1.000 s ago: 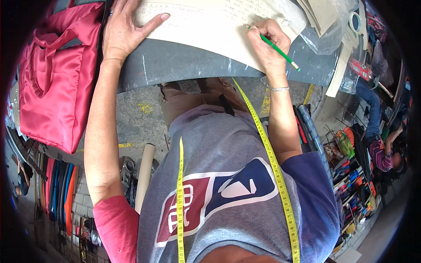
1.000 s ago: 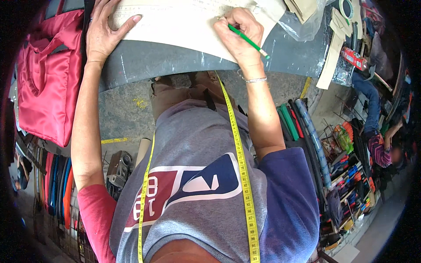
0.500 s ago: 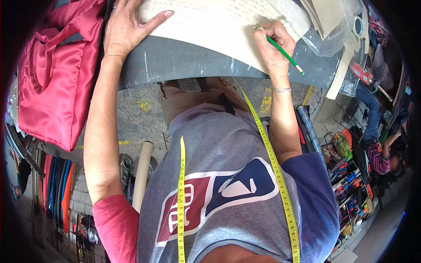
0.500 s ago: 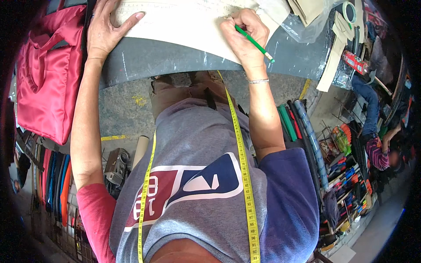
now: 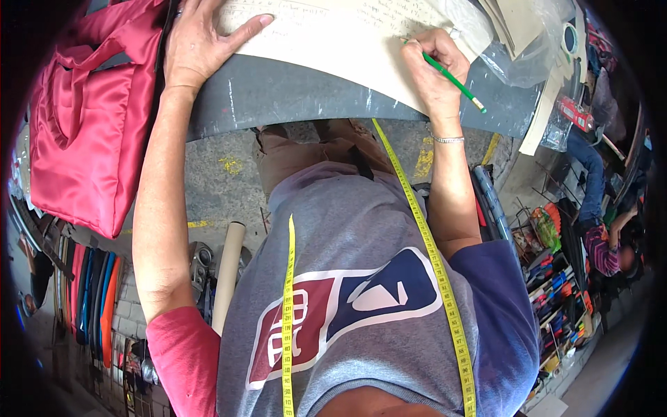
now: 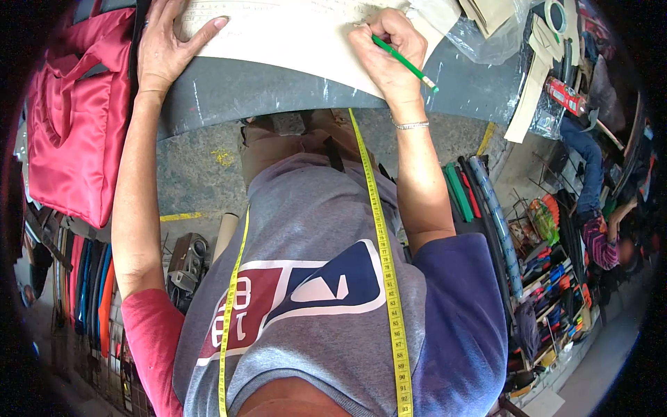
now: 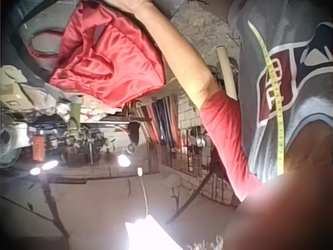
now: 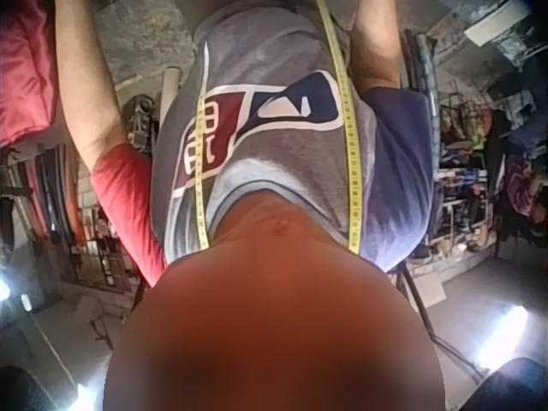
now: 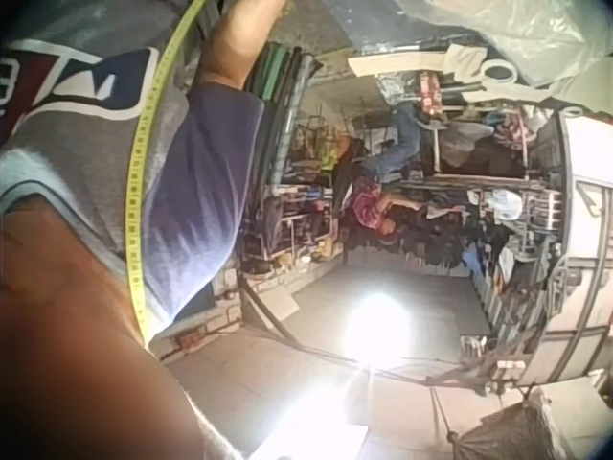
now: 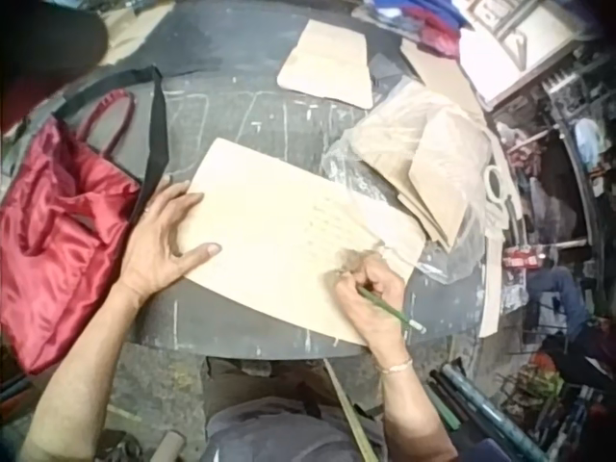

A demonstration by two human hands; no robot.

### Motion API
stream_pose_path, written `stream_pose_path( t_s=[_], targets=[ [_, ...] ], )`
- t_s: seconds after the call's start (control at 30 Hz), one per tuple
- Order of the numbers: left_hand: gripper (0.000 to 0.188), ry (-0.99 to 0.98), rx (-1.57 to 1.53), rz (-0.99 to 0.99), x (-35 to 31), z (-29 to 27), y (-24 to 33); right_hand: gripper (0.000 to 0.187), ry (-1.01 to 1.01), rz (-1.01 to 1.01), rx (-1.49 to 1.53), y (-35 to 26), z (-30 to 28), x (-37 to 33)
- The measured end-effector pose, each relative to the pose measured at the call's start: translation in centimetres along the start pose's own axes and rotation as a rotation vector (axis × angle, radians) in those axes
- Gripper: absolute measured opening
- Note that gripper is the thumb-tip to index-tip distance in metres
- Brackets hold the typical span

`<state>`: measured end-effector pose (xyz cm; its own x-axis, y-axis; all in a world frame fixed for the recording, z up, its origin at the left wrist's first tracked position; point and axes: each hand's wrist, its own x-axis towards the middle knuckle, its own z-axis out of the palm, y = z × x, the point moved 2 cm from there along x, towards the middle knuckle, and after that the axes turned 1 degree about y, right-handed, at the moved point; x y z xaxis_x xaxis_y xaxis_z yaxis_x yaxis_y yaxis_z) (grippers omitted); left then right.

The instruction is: Measure the dimensions of a red tote bag and its corresponding cardboard patterns, and record the measurements on paper.

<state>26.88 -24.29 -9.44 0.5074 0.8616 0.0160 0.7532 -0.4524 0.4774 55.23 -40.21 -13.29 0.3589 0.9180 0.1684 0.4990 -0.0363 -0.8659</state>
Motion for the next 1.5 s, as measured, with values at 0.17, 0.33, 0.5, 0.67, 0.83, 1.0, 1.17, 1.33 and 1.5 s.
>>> stream_pose_path(
  t_s=[0.17, 0.33, 0.5, 0.67, 0.83, 1.0, 1.17, 1.33, 1.5],
  targets=[
    [0.081, -0.027, -0.036, -0.035, 0.2, -0.1, 0.0, 0.022, 0.028, -0.011, -0.002, 0.9, -0.1, 0.0],
    [0.081, -0.002, 0.03, -0.004, 0.2, 0.2, -0.2, 0.022, 0.044, 0.114, 0.034, 0.7, 0.4, -0.2],
    [0.081, -0.006, 0.034, -0.011, 0.3, 0.2, -0.2, 0.018, -0.017, -0.05, -0.074, 0.7, 0.4, 0.0],
    [0.081, 0.001, 0.064, -0.016, 0.0, 0.3, -0.1, 0.013, -0.03, 0.144, 0.143, 1.0, -0.6, 0.0],
    [0.08, 0.016, 0.032, -0.005, 0.1, 0.2, 0.0, 0.016, -0.044, 0.076, 0.192, 1.8, -2.5, -0.6],
    [0.079, 0.021, 0.033, -0.005, 0.0, 0.3, -0.1, 0.014, -0.026, 0.164, 0.107, 1.0, -2.3, -0.9],
    [0.079, 0.02, 0.038, 0.009, 0.0, 0.3, 0.1, 0.012, 0.026, 0.047, 0.093, 2.5, -2.0, -1.1],
    [0.079, 0.018, 0.038, 0.004, 0.1, 0.4, 0.0, 0.014, 0.01, 0.071, -0.031, 2.2, -1.8, -1.1],
    [0.079, 0.028, 0.025, 0.011, -0.1, 0.2, 0.0, 0.014, 0.013, 0.06, -0.025, 1.9, -1.7, -0.9]
  ],
)
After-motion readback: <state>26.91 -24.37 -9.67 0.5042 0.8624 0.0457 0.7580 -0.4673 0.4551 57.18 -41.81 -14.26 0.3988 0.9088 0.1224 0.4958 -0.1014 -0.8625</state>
